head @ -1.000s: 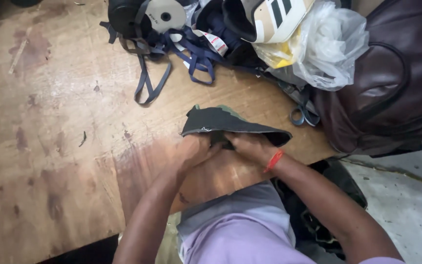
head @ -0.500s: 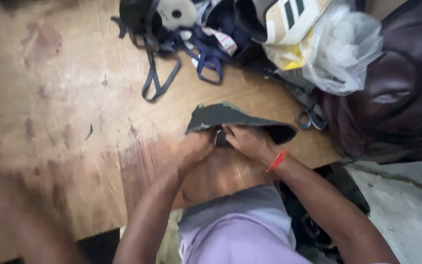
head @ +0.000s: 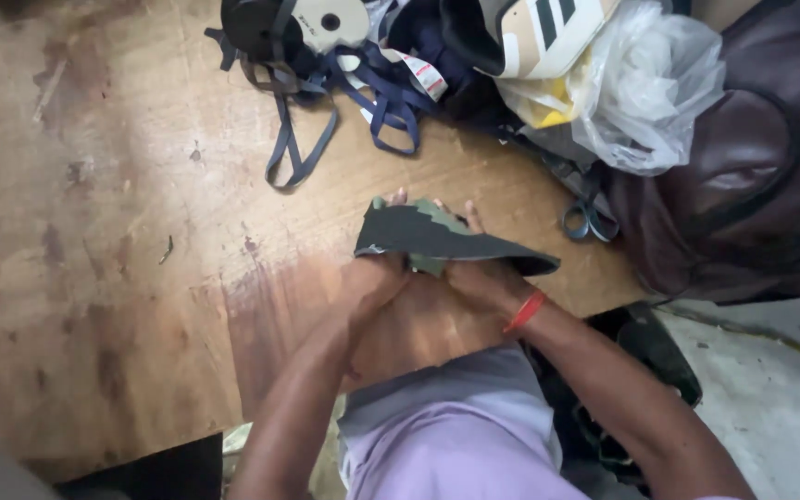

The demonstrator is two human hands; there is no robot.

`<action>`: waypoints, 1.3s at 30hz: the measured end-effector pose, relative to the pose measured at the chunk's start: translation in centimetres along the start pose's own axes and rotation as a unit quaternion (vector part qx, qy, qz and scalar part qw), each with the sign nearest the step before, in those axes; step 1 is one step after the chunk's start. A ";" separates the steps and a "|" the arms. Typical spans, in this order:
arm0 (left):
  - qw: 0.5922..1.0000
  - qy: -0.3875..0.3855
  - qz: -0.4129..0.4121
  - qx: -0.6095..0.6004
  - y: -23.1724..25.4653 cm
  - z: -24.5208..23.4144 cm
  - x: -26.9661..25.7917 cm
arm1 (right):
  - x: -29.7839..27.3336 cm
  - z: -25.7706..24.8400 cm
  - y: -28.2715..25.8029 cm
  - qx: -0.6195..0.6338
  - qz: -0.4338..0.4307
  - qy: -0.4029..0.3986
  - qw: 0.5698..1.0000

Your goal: The person handles fabric shoe upper components at a wooden workbench, turning each upper right-side out and pressing and smoothing the toe area by hand. They work through the uppers one at a time, setting finished pieces aside and picking up the next piece from the pile.

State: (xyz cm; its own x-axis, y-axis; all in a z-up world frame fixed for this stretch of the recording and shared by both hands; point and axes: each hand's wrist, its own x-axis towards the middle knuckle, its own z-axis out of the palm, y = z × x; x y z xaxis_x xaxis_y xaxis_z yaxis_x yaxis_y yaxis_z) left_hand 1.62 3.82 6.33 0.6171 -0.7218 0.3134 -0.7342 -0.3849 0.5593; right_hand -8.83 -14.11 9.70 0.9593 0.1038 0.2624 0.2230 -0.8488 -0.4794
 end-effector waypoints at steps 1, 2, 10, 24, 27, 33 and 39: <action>1.000 -0.008 -0.024 0.006 0.0 0.2 -0.2 | -0.4 0.1 0.4 -0.077 -0.032 0.002 0.997; 1.000 -0.007 -0.024 0.007 -1.1 1.4 -0.1 | -0.3 0.6 0.8 -0.076 -0.033 0.002 0.997; 0.997 -0.009 0.078 -0.001 -0.4 -0.3 0.2 | 1.4 4.7 3.8 -0.002 0.067 0.052 0.996; 0.986 -0.160 -0.039 -0.002 -1.9 3.8 -2.2 | 1.3 3.9 5.3 -0.030 0.033 0.039 0.998; 0.990 -0.118 -0.053 -0.047 -1.1 3.3 -1.9 | 1.1 4.1 5.2 -0.075 0.023 0.017 0.997; 0.979 -0.104 -0.147 -0.093 -0.1 1.3 -1.7 | 0.8 8.6 7.2 -0.074 0.141 0.075 0.984; 0.978 -0.137 -0.154 -0.027 -0.2 2.3 -2.3 | 1.0 8.1 9.2 -0.043 0.106 0.088 0.989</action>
State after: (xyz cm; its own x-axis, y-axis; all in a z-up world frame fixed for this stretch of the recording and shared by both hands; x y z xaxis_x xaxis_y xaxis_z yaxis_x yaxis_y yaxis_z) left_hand -0.27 4.21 3.78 0.7015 -0.7070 -0.0894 -0.5052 -0.5819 0.6373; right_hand -4.45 -17.63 -1.30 0.9361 -0.1679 0.3091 -0.0041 -0.8839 -0.4677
